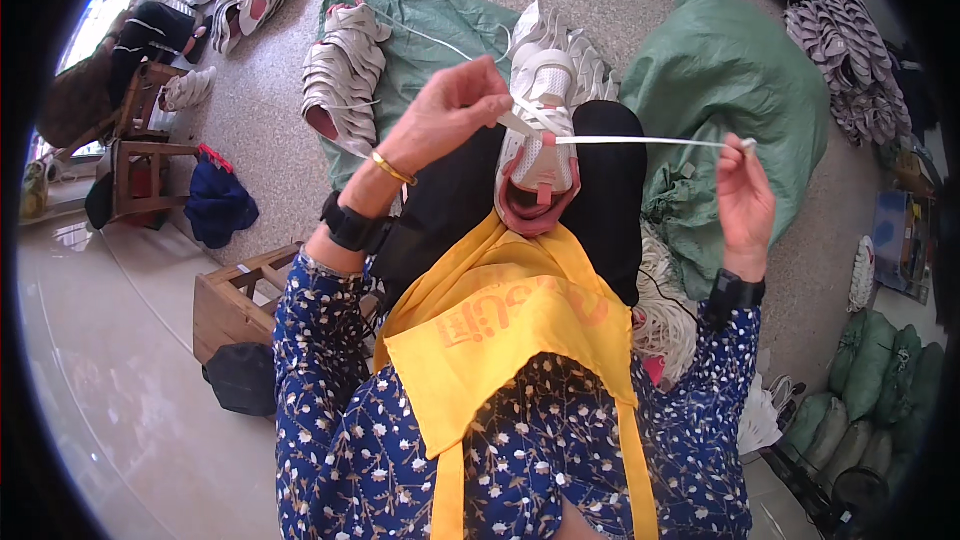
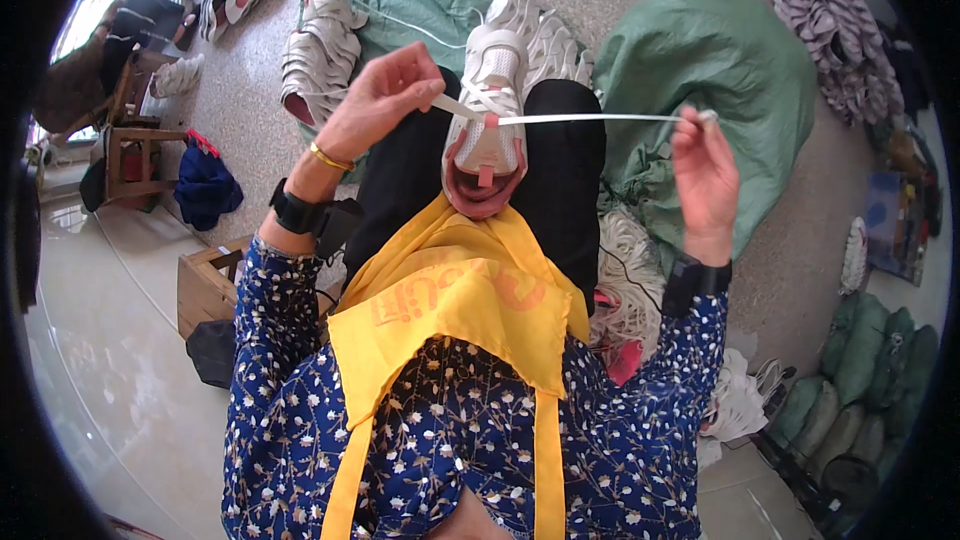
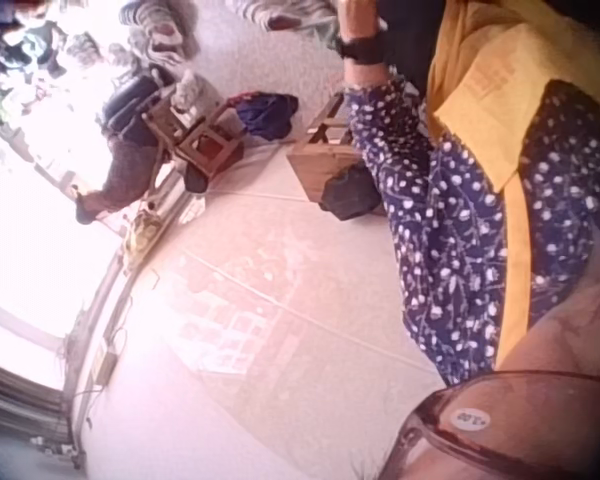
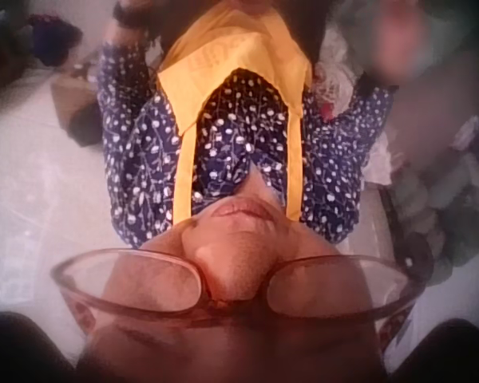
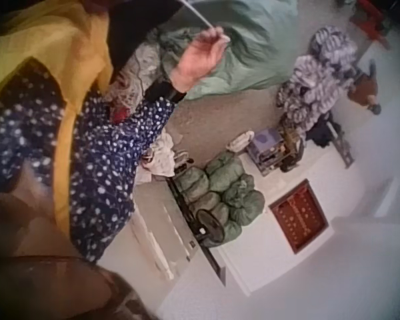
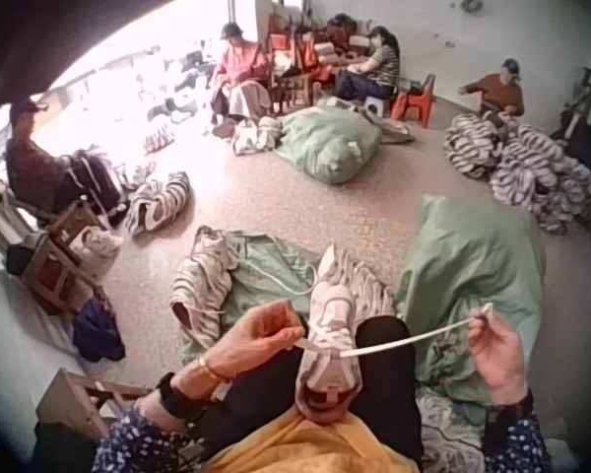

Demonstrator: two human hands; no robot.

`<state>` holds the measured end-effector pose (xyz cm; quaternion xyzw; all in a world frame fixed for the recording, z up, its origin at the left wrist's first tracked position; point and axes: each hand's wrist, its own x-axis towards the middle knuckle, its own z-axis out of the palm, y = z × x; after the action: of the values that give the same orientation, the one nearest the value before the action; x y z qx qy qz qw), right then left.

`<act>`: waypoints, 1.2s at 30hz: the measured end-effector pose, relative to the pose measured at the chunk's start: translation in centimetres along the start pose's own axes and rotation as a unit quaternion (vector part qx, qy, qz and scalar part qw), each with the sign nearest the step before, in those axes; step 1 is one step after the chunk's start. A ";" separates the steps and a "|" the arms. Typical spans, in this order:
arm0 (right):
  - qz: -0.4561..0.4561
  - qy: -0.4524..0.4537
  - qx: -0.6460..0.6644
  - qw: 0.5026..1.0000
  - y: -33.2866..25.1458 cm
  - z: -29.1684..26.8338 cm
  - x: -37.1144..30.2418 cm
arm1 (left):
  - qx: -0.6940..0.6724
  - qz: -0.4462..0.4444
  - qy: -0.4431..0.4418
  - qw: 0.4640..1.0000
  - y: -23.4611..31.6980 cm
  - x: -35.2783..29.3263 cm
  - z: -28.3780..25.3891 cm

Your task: The person sits on the floor and threads white shoelaces through the eyelets of a white sneaker. They pull the laces tight and adjust the fit repeatedly, working on a single shoe throughout the clip.

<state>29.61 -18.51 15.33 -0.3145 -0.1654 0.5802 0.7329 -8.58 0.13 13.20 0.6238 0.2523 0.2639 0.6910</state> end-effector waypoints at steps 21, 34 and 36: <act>0.002 0.254 -0.119 0.960 -1.4 -16.2 -10.2 | 0.415 0.238 0.008 0.878 -2.3 3.0 3.1; -0.001 0.037 -0.522 0.852 7.3 2.5 -2.2 | 0.214 0.066 -0.077 0.972 1.4 2.3 3.7; 0.002 -0.021 -0.509 0.861 9.1 6.2 -0.5 | 0.210 0.071 -0.080 0.972 1.9 2.1 3.9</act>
<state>18.93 -16.14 14.05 -0.6315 -0.4526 0.4230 0.4662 -4.46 -1.15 15.45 0.7904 0.2005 0.2026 0.5422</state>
